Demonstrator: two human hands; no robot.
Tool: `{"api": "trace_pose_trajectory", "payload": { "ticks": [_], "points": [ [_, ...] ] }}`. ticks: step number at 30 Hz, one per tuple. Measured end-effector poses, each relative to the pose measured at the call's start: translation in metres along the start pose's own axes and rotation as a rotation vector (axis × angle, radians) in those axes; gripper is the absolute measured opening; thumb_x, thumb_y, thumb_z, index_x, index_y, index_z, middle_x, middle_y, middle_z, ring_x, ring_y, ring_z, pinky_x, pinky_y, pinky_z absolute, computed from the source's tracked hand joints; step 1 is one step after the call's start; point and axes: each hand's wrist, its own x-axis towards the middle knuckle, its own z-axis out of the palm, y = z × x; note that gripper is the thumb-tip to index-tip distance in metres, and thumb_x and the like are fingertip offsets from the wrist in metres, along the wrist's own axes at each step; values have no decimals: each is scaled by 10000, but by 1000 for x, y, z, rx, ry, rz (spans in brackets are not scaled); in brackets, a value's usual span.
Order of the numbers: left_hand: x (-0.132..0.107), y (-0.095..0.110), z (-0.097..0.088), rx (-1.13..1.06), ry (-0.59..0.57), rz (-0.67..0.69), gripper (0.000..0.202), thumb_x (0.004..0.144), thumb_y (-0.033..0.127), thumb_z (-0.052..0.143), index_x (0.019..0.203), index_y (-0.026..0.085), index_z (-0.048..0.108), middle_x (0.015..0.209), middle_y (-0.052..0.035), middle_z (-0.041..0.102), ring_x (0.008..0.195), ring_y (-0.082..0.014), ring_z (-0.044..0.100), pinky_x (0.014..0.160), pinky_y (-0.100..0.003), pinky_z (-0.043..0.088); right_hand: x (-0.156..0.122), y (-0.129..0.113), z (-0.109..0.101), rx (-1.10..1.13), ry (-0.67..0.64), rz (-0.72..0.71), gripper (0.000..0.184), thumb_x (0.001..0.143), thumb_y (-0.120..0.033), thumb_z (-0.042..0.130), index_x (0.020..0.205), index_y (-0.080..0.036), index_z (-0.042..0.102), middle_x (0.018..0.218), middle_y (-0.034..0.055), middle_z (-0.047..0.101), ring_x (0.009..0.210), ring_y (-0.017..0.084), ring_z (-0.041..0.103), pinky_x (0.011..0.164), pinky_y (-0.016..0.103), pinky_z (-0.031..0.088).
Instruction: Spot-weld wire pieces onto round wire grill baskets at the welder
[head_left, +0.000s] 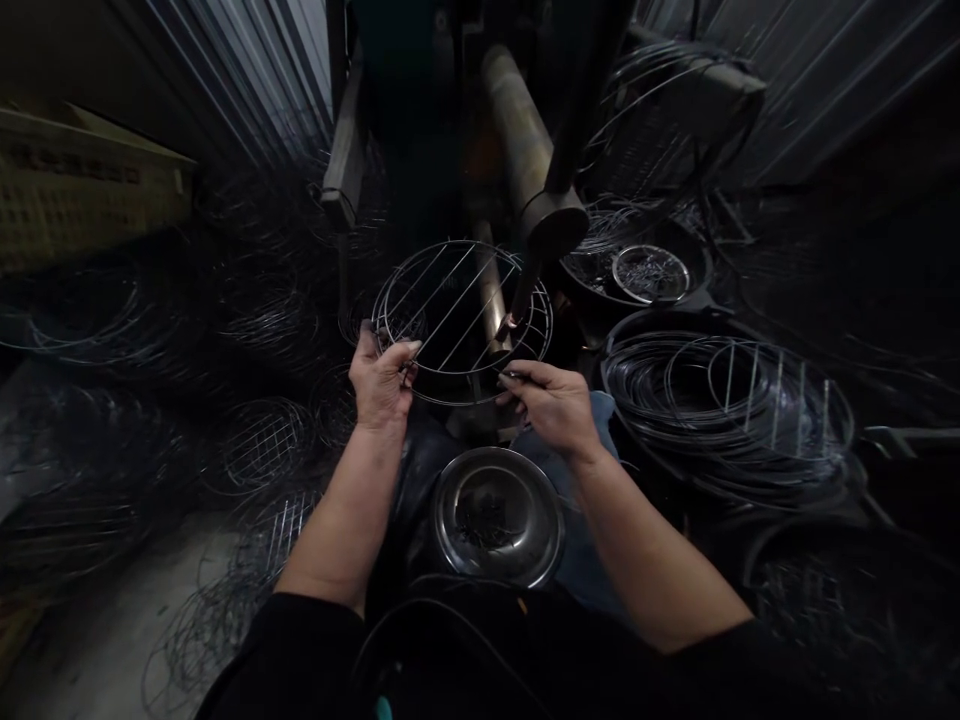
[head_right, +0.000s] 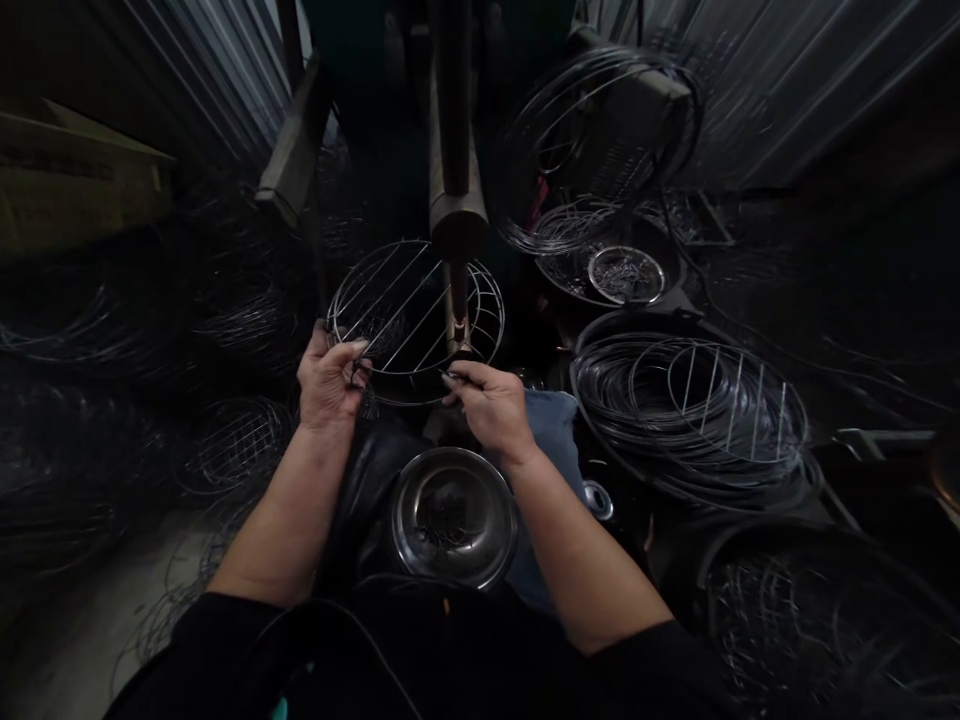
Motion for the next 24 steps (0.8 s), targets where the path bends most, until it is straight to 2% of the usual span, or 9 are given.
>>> {"api": "trace_pose_trajectory", "payload": {
  "ticks": [7, 11, 17, 24],
  "points": [
    [6, -2, 7, 7, 0, -22, 477, 486, 133, 775, 927, 232, 621, 836, 50, 575, 547, -44, 519, 448, -185, 378, 4, -4, 2, 109, 193, -18, 250, 690, -361, 736, 852, -171, 711, 688, 17, 691, 520, 139, 651, 415, 209, 453],
    [8, -3, 11, 11, -1, -27, 482, 489, 127, 771, 933, 226, 613, 838, 50, 570, 548, -44, 513, 465, -189, 402, 6, -2, 4, 116, 191, -37, 251, 682, -367, 745, 833, -172, 702, 710, 21, 696, 549, 153, 678, 428, 209, 465],
    [14, -4, 14, 10, -28, -12, 420, 507, 126, 766, 887, 218, 612, 808, 58, 545, 514, -30, 471, 437, -187, 362, 9, 0, 5, 112, 213, -52, 265, 692, -386, 737, 845, -174, 696, 723, 25, 695, 551, 165, 682, 414, 220, 459],
    [24, -4, 20, 3, -29, -17, 442, 491, 113, 757, 892, 223, 608, 780, 60, 530, 542, -46, 492, 457, -192, 376, 20, -1, 6, 104, 202, -73, 277, 694, -413, 724, 833, -176, 684, 722, 19, 685, 554, 171, 684, 403, 224, 459]
  ]
}}
